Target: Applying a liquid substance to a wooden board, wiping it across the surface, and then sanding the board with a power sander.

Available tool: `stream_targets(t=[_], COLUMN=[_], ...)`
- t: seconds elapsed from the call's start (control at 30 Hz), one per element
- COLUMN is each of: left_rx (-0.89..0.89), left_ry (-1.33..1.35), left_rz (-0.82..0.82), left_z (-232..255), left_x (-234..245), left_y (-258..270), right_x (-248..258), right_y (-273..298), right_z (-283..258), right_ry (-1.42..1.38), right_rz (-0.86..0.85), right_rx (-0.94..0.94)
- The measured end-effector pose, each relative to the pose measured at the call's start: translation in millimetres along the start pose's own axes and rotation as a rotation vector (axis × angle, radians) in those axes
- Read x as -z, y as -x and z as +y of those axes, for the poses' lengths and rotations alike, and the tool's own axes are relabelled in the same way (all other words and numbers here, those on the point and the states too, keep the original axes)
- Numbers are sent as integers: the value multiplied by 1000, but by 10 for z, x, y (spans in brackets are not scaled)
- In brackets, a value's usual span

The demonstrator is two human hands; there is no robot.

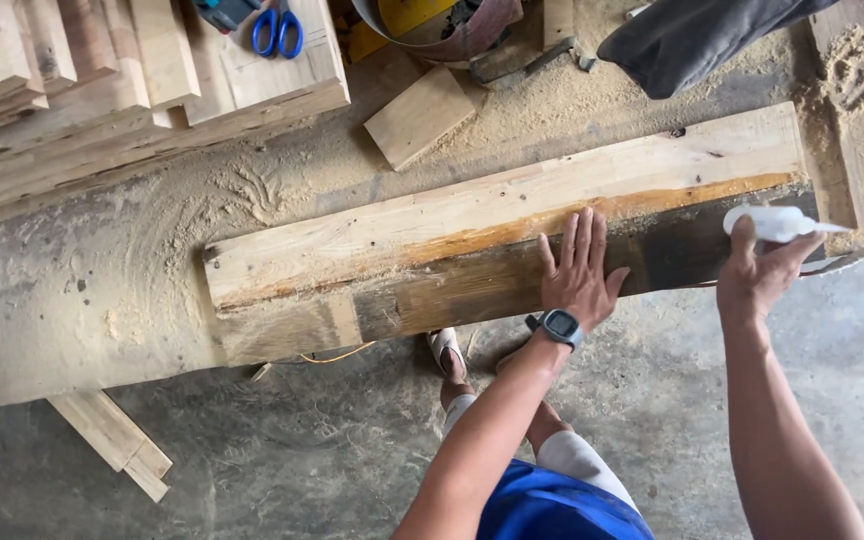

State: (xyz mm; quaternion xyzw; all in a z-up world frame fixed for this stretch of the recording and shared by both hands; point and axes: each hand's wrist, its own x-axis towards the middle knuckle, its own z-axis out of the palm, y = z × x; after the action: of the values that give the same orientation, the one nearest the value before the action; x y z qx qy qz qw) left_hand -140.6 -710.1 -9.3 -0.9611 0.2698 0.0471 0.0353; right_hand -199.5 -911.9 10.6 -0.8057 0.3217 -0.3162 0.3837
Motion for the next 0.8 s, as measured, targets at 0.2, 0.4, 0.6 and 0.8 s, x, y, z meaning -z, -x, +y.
stream_targets(t=[0.2,0.4,0.6,0.8], left_rx=[6,190,526,648], left_ry=[301,349,183,378], left_rz=[-151,-230,138,-56], left_z=[-915,-2247,-3805,-4883], left_x=[152,356,60,-385], left_y=[325,768,676,106], right_x=[-62,-268,-461,-675], right_y=[652,1248,1274,1243], right_z=[-654,-559,-1064,-833], right_ry=[-309,-341,-467,-431], right_rz=[-79,-135,37,270], right_rx=[-116,-241,-400,-390])
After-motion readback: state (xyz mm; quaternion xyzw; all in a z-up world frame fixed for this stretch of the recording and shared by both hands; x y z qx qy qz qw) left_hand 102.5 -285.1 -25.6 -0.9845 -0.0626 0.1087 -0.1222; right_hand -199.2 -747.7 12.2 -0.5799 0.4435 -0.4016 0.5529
